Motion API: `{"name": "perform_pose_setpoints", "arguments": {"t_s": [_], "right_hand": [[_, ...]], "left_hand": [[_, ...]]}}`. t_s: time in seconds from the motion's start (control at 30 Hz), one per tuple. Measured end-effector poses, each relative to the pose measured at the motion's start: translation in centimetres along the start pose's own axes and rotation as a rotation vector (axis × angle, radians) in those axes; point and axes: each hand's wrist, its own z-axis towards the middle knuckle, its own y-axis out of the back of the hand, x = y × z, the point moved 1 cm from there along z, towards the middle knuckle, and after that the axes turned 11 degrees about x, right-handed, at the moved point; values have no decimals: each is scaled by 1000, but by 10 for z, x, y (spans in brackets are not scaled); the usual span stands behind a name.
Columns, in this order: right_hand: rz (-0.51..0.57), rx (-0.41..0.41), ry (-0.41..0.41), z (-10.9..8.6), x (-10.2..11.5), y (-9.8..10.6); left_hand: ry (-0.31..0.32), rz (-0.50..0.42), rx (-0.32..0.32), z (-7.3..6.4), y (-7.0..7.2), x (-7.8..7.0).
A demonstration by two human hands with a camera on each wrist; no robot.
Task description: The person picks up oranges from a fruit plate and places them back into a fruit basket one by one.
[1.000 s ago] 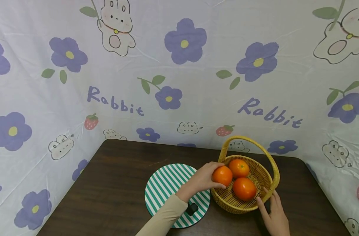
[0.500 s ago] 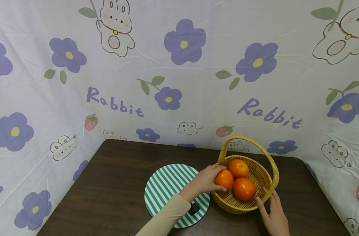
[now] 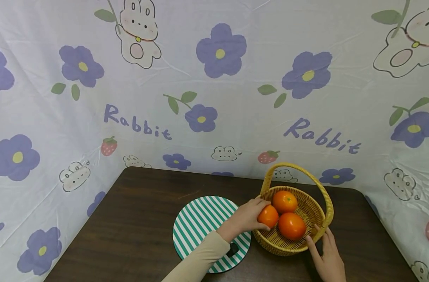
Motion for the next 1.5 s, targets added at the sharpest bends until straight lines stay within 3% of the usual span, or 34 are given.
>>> {"name": "perform_pose_setpoints", "arguments": {"t_s": [0.4,0.8,1.1,1.37,1.5], "right_hand": [[15,-3,27,1,-2,-2],[39,64,32,1,-7,-3],[51,34,64,-2,-4,-3],[49,131,-51,-13,-1,-2],[38,119,-54,-19,-1,-6]], "left_hand": [[14,71,31,-2,1,-5],[28,124,49,-3,0,-7],[8,67,-28,-7,-9,-2],[5,-41,-84,-25,-18,4],[0,-60,-87,-36,-20,8]]}}
